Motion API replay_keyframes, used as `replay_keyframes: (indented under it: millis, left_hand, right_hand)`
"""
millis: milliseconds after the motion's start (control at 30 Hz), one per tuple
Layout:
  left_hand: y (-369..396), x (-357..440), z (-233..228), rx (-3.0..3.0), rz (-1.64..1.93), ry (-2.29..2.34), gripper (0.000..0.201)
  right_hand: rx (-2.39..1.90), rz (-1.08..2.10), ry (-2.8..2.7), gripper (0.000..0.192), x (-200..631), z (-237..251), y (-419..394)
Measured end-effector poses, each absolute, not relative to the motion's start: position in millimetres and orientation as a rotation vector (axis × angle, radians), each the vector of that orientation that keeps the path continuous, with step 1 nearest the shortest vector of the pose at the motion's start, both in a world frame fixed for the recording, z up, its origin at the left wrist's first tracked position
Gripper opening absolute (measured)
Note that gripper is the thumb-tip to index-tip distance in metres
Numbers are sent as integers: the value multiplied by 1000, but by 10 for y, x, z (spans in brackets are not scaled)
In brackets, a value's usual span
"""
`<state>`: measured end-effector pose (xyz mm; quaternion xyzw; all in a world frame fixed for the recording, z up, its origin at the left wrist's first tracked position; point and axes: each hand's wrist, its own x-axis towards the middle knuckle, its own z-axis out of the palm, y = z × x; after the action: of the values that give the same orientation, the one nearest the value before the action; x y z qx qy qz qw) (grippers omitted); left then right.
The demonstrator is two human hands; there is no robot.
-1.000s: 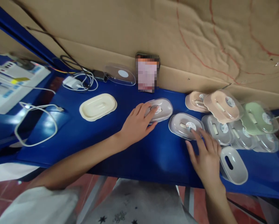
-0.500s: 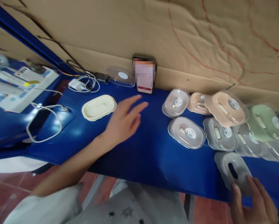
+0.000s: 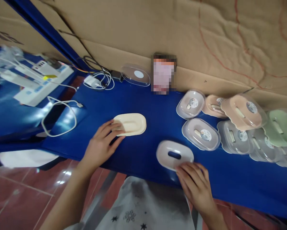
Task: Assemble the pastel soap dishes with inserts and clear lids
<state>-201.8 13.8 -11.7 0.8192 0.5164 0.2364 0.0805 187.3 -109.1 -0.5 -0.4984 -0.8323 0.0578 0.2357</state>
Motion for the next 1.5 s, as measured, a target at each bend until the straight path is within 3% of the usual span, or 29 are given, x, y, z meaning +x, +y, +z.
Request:
replay_keyframes:
  millis: [233, 467, 667, 767, 867, 1067, 1300, 1500]
  left_hand:
    - [-222, -1839, -155, 2454, 773, 1451, 20]
    - [-316, -1347, -228, 2246, 831, 1320, 64]
    - [-155, -1313, -149, 2535, 655, 1156, 51]
    - [151, -1481, 16, 2634, 661, 1081, 45]
    - [787, -1687, 251, 2679, 790, 1292, 43]
    - [2029, -1754, 399, 2635, 613, 1703, 78]
    - [2183, -1669, 287, 2594, 660, 1853, 37]
    - [1711, -1697, 292, 2734, 737, 1656, 21]
  right_hand:
    - [-1304, 52, -2204, 29, 1569, 162, -368]
    - [-1132, 164, -2394, 29, 1374, 182, -386]
    - [-1130, 96, -2518, 30, 1431, -59, -484]
    - [-1138, 91, -2481, 38, 1444, -154, -540]
    - [-1188, 80, -2431, 37, 1379, -207, -623]
    - [-1399, -14, -2385, 42, 1259, -280, -810]
    - [-1473, 48, -2221, 55, 1310, -343, -821]
    - [-1385, 102, -2210, 59, 1314, -341, -794]
